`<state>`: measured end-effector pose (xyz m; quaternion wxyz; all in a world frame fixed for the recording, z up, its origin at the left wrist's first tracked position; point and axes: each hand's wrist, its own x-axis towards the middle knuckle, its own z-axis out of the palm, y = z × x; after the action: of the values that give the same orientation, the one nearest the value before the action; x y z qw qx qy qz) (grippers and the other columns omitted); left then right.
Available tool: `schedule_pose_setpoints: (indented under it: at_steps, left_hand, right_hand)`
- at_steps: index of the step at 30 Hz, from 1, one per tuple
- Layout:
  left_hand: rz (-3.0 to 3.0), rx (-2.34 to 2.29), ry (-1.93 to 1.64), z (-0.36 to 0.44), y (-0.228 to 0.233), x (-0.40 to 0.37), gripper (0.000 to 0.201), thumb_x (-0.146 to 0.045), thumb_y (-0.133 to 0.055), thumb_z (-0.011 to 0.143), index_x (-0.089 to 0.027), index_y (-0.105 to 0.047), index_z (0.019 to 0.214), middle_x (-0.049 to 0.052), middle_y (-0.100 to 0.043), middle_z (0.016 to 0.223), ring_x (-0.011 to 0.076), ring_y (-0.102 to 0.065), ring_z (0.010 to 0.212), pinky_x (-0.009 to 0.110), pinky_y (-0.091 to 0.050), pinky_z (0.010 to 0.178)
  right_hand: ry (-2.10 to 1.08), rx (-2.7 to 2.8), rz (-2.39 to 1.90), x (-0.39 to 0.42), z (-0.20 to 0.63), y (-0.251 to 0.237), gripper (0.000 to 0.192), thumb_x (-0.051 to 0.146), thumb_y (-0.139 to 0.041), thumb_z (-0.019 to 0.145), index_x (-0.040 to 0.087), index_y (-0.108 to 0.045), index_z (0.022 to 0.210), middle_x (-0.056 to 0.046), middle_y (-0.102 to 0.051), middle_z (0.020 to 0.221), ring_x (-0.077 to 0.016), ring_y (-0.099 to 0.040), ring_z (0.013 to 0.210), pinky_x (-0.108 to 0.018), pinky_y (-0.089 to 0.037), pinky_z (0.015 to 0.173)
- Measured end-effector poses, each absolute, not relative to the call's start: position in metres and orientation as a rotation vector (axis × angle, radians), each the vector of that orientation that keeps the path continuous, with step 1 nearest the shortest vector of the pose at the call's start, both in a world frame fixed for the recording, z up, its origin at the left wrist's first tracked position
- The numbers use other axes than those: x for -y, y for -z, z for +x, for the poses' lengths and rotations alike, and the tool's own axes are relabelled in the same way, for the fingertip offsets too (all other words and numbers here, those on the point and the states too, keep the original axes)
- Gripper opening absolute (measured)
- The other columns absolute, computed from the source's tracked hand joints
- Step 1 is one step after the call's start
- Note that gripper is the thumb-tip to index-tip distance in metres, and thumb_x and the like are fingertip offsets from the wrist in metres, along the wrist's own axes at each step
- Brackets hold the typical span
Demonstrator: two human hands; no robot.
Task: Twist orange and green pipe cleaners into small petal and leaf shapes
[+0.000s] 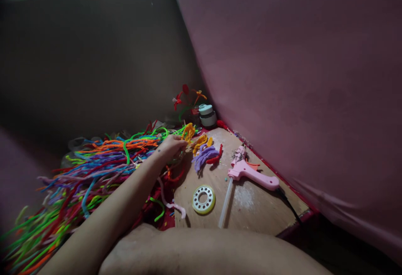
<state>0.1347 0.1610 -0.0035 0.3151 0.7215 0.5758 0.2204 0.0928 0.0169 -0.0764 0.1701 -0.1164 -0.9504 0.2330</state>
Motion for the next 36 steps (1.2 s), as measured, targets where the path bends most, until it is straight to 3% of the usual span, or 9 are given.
schedule_pose_setpoints:
  at_steps: [8,12,19,36]
  left_hand:
    - [1.863,-1.480,-0.617,0.135,0.005,-0.167,0.019,-0.015,-0.048,0.063,-0.018,-0.042,0.046,-0.007,-0.030,0.027,0.0070,-0.028,0.026,0.021,-0.020,0.034]
    - [1.858,-1.463,-0.600,0.136,0.006,-0.170,0.019,-0.016,-0.049,0.063,-0.018,-0.042,0.046,-0.007,-0.030,0.027,0.0071,-0.029,0.025,0.020,-0.021,0.034]
    - [1.870,-1.447,-0.581,0.136,0.006,-0.165,0.019,-0.015,-0.049,0.064,-0.018,-0.042,0.046,-0.007,-0.030,0.027,0.0074,-0.032,0.025,0.020,-0.023,0.034]
    - [1.981,-1.444,-0.590,0.136,0.006,-0.161,0.021,-0.017,-0.049,0.065,-0.018,-0.040,0.046,-0.006,-0.035,0.031,0.0080,-0.036,0.028,0.020,-0.025,0.035]
  right_hand:
    - [-0.663,2.720,-0.354,-0.017,0.093,0.076,0.013,0.022,-0.062,0.067,0.014,-0.069,0.074,-0.009,-0.071,0.093,-0.0199,-0.063,0.085,-0.022,-0.041,0.059]
    - [-0.666,2.720,-0.349,-0.017,0.092,0.075,0.015,0.026,-0.063,0.065,0.015,-0.069,0.073,-0.009,-0.071,0.095,-0.0211,-0.062,0.088,-0.023,-0.040,0.058]
    - [-0.673,2.716,-0.355,-0.018,0.089,0.073,0.007,0.022,-0.063,0.065,0.017,-0.067,0.063,-0.007,-0.071,0.079,-0.0199,-0.062,0.089,-0.021,-0.040,0.059]
    - [-0.663,2.744,-0.332,-0.015,0.096,0.064,0.011,0.023,-0.061,0.064,0.015,-0.067,0.068,-0.009,-0.070,0.096,-0.0207,-0.062,0.090,-0.022,-0.043,0.061]
